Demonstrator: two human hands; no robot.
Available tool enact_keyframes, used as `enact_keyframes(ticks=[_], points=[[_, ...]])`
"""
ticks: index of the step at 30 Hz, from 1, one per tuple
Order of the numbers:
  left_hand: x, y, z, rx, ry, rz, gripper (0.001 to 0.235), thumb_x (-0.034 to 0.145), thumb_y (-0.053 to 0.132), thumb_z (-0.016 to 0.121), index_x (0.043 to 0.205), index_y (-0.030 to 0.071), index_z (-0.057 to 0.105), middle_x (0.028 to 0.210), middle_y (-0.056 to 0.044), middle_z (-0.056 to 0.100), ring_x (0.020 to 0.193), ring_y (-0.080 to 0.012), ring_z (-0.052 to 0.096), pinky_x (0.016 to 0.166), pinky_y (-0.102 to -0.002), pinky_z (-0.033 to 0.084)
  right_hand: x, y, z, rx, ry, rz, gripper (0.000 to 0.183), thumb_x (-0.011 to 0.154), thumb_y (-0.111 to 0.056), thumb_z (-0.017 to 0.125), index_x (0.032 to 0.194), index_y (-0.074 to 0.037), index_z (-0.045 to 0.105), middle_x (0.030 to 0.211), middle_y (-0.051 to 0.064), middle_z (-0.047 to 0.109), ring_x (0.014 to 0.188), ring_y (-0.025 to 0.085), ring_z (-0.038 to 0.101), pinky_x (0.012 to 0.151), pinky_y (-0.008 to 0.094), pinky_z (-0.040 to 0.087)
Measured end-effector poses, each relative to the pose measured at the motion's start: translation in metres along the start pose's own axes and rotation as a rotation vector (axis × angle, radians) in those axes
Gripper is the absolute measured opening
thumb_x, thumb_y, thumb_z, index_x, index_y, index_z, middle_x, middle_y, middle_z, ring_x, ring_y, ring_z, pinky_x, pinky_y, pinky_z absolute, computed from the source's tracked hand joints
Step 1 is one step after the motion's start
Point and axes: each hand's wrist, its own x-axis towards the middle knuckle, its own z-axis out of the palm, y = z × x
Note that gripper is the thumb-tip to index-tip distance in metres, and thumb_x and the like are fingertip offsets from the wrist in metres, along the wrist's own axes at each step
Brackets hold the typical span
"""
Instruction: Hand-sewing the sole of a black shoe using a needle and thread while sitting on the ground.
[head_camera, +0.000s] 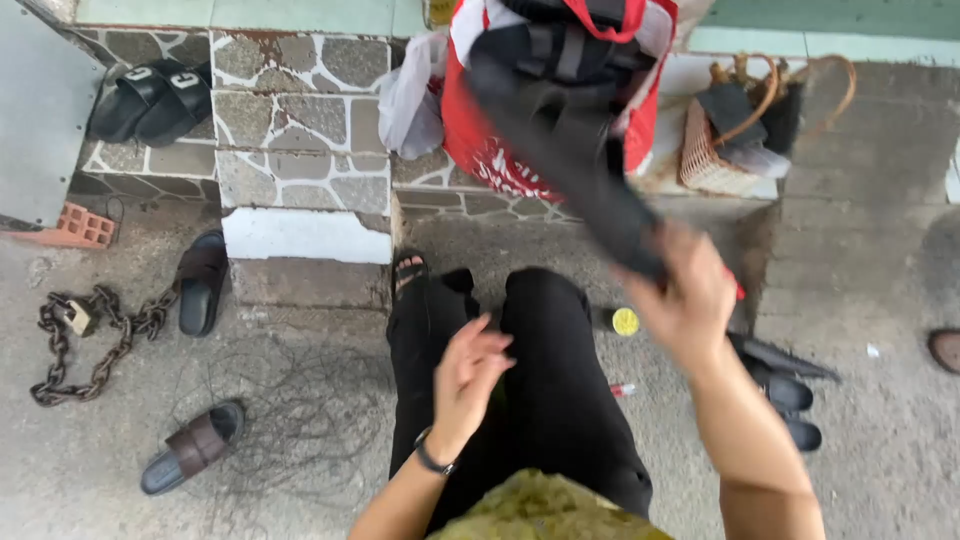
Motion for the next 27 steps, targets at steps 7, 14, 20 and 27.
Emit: enact_keyframes(ticks=[7, 14, 20, 27], points=[[-0.060, -0.039, 0.029, -0.266, -0.251, -0.067, 0.100, 0.074, 0.011, 0.079, 0.149, 0.006, 0.012, 0.139, -0.022, 0.044, 0.121, -0.0329, 0.051, 0.082, -0.034, 0.057, -0.152, -0.089, -0.009, 0.206, -0.050, -0.002, 0.034, 0.067, -0.030, 0.081, 0.095, -0.016, 0.070, 0.103, 0.003, 0.071, 0.086, 0.019, 0.070, 0.075, 0.026, 0.053], [-0.079, 0.033, 0.009, 0.563, -0.197, -0.278, 0.106, 0.074, 0.026, 0.079, 0.148, 0.002, 0.006, 0.136, -0.026, 0.040, 0.113, -0.0401, 0.054, 0.080, -0.045, 0.054, -0.144, -0.107, -0.028, 0.769, -0.496, 0.390, 0.054, 0.078, -0.017, 0.073, 0.127, -0.008, 0.053, 0.120, 0.016, 0.061, 0.077, 0.030, 0.068, 0.065, 0.038, 0.054], [-0.132, 0.001, 0.001, 1.185, -0.316, -0.189, 0.115, 0.067, 0.055, 0.076, 0.151, 0.007, 0.013, 0.128, -0.022, 0.042, 0.104, -0.0482, 0.056, 0.075, -0.057, 0.054, -0.194, -0.090, 0.022, 0.954, -0.710, 0.859, 0.057, 0.094, -0.024, 0.050, 0.142, 0.000, 0.031, 0.049, 0.013, 0.058, 0.034, 0.019, 0.057, 0.029, 0.026, 0.044], [-0.133, -0.022, 0.000, 1.266, -0.288, 0.025, 0.105, 0.070, 0.058, 0.074, 0.147, 0.003, 0.029, 0.122, -0.016, 0.045, 0.107, -0.0415, 0.054, 0.075, -0.048, 0.055, -0.157, -0.080, 0.029, 1.056, -0.827, 1.011, 0.064, 0.092, -0.016, 0.057, 0.146, -0.009, 0.024, 0.045, 0.017, 0.055, 0.030, 0.020, 0.056, 0.025, 0.021, 0.044]])
